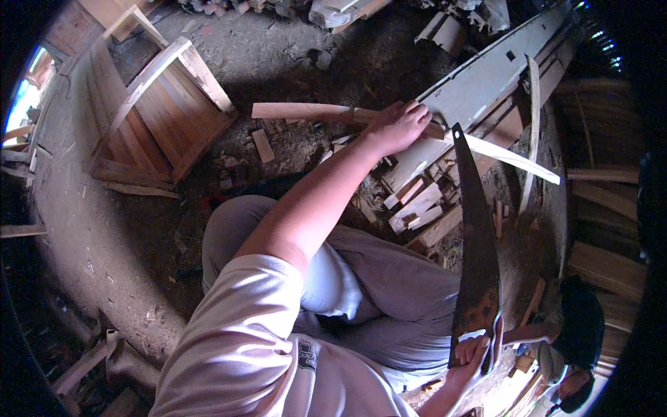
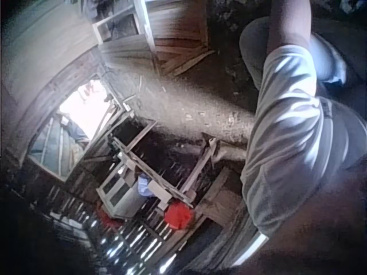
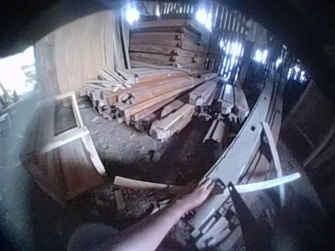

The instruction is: The person sits on the floor and uses a hand saw to cut small pieces of wood. They repeatedly pick up wood pieces, position them, and saw them into smaller segments, accumulating a pile of cut wood.

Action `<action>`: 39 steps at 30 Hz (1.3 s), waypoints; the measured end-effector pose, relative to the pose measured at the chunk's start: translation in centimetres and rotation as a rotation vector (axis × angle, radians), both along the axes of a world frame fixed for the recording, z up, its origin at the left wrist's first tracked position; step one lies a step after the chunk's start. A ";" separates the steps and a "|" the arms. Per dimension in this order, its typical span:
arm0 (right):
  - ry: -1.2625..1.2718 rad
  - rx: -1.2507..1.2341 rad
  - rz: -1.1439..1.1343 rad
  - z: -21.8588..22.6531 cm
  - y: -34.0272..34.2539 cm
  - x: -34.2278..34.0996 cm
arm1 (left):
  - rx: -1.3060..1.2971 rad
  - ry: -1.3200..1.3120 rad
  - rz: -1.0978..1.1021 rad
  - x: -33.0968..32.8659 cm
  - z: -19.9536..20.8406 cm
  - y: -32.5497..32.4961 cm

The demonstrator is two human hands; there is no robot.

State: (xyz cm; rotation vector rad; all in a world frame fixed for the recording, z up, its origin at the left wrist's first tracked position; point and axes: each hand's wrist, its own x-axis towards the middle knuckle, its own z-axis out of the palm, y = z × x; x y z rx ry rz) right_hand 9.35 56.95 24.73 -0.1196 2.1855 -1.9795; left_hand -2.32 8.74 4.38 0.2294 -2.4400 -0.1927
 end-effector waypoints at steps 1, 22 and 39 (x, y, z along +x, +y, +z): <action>0.004 0.006 -0.002 -0.1 0.4 0.0 | -0.023 0.019 0.007 0.0 -0.1 -0.1; 0.161 0.295 -0.124 1.6 1.0 -0.9 | -0.027 -0.010 -0.097 2.8 3.3 0.0; 0.127 0.726 0.055 1.7 1.2 -7.3 | 0.172 0.018 -0.038 -0.2 1.6 0.8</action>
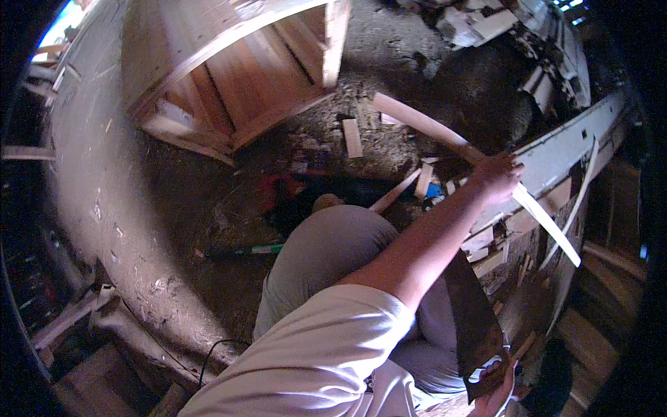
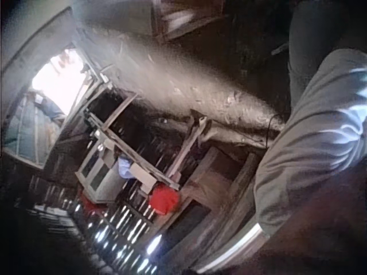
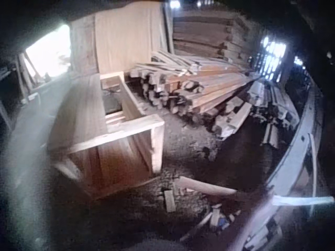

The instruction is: The person sits on the floor and uses a hand saw to cut small pieces of wood. They repeatedly pick up wood pieces, position them, and saw them into smaller segments, accumulating a pile of cut wood.

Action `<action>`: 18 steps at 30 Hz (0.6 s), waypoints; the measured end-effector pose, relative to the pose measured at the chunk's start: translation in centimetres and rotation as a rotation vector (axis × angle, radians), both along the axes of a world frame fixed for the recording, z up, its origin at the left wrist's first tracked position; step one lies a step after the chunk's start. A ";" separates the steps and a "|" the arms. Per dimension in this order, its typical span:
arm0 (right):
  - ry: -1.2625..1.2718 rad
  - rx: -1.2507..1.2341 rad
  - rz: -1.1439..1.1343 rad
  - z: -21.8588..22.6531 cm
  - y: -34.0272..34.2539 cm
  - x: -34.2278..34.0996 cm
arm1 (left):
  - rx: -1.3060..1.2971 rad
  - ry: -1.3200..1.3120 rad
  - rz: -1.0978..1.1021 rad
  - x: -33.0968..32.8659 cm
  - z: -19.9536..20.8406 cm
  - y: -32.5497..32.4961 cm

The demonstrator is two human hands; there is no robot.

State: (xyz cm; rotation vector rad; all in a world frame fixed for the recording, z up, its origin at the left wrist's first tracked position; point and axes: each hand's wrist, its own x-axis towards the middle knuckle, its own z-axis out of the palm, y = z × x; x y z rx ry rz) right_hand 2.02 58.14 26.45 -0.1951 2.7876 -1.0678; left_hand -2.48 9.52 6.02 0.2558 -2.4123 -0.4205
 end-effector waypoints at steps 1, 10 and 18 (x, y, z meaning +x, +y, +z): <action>-0.003 0.049 0.011 0.2 0.0 -0.7 | 0.015 0.004 -0.036 -0.2 0.4 0.2; 0.212 0.756 0.747 2.8 -15.7 4.5 | 0.168 0.056 0.014 -0.5 0.4 1.7; -0.837 0.098 1.291 -20.0 -37.2 8.7 | 0.148 0.008 -0.121 -0.3 1.8 0.2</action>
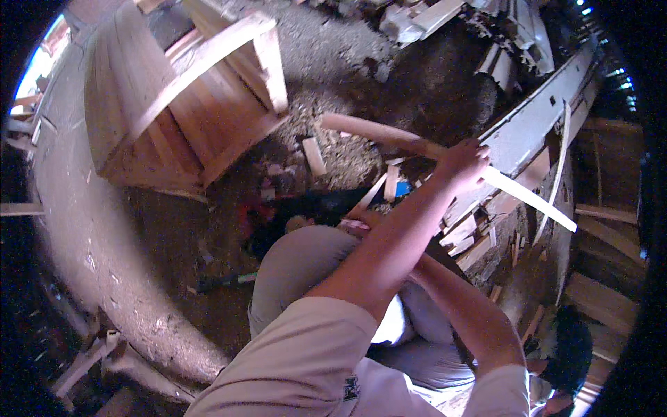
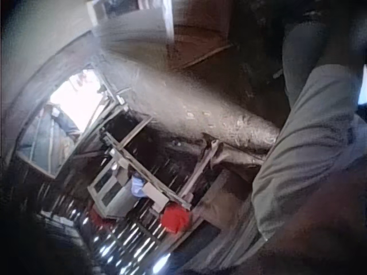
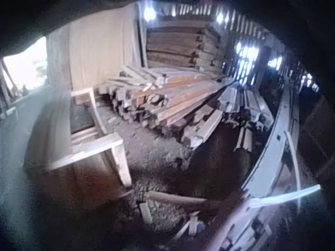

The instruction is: The person sits on the floor and uses a hand saw to cut small pieces of wood. They repeatedly pick up wood pieces, position them, and saw them into smaller segments, accumulating a pile of cut wood.

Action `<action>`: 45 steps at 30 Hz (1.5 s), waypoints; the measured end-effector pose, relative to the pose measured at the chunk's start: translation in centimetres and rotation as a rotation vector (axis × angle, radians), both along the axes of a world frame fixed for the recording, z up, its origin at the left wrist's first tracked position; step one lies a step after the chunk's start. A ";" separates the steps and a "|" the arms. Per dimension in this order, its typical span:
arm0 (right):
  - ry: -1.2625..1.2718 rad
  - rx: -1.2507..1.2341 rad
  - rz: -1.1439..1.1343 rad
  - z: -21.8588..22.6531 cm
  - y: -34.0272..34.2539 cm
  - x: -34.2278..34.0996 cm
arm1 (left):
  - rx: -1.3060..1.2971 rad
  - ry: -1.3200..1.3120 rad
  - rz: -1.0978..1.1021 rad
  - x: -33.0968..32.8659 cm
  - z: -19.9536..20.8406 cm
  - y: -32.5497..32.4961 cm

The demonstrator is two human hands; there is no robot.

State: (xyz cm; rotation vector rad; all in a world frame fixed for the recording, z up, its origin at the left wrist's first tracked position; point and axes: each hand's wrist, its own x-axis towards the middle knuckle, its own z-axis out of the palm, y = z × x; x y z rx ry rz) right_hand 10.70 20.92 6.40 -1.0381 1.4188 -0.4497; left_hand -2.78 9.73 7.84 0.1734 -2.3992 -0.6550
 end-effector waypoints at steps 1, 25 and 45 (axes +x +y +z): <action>-0.028 -0.022 0.018 -1.4 -2.9 1.4 | -0.025 0.046 0.016 0.4 -0.4 -0.8; -0.539 -0.814 -0.110 -1.9 -9.3 8.8 | -0.259 -0.166 0.099 3.5 1.7 0.7; -0.273 -0.651 -0.242 2.0 -2.1 4.4 | -0.204 -0.141 0.052 2.9 0.9 0.3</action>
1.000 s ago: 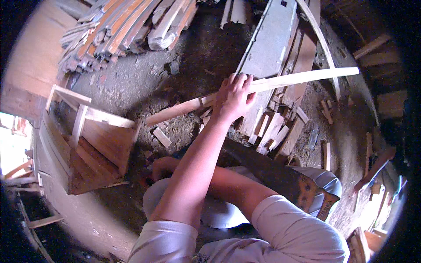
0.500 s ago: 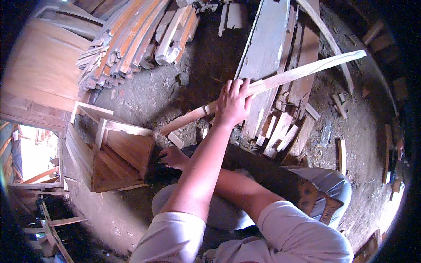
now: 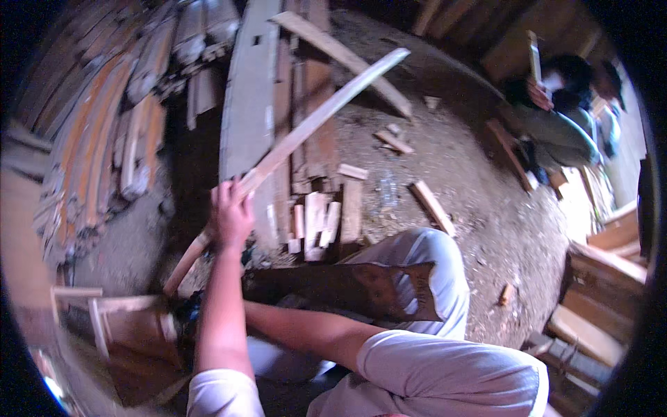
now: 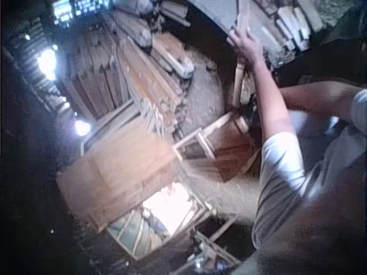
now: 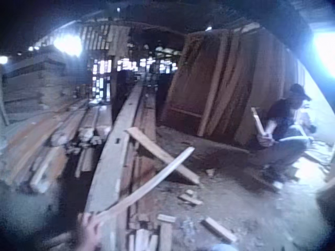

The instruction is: The person sits on the floor and uses a hand saw to cut small pieces of wood. They repeatedly pick up wood pieces, position them, and saw them into smaller segments, accumulating a pile of cut wood.

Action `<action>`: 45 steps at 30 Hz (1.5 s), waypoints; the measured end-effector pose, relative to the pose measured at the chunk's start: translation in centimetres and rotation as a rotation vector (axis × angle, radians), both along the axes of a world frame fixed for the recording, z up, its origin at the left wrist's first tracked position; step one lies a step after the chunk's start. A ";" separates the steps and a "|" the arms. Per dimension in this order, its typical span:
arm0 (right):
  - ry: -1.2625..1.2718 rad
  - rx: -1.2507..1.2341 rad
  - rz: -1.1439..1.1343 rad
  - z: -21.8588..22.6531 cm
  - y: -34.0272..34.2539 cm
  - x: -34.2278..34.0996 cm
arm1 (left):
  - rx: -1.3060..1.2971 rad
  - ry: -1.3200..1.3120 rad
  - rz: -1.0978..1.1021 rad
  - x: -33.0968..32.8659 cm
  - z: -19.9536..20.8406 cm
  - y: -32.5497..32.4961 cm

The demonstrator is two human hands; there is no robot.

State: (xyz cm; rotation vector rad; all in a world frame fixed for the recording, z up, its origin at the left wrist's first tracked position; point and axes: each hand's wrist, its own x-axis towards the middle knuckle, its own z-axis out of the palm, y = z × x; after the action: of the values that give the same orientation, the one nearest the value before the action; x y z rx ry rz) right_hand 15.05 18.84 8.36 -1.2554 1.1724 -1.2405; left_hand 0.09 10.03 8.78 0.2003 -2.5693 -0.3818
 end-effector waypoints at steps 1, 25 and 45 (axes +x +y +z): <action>0.003 0.007 -0.012 0.5 0.3 0.0 | -0.030 0.002 0.017 0.2 0.5 0.0; 1.077 0.292 -0.505 16.2 22.0 -0.6 | -0.031 0.057 -0.027 0.1 1.0 0.3; 1.463 0.377 -0.639 18.2 32.6 -0.8 | -0.012 0.056 0.041 1.0 -0.2 0.5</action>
State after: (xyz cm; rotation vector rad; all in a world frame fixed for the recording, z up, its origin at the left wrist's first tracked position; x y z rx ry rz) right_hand 14.25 51.49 26.56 -1.5010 2.8408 -0.2237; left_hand 1.04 10.57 8.54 0.2347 -2.5073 -0.3519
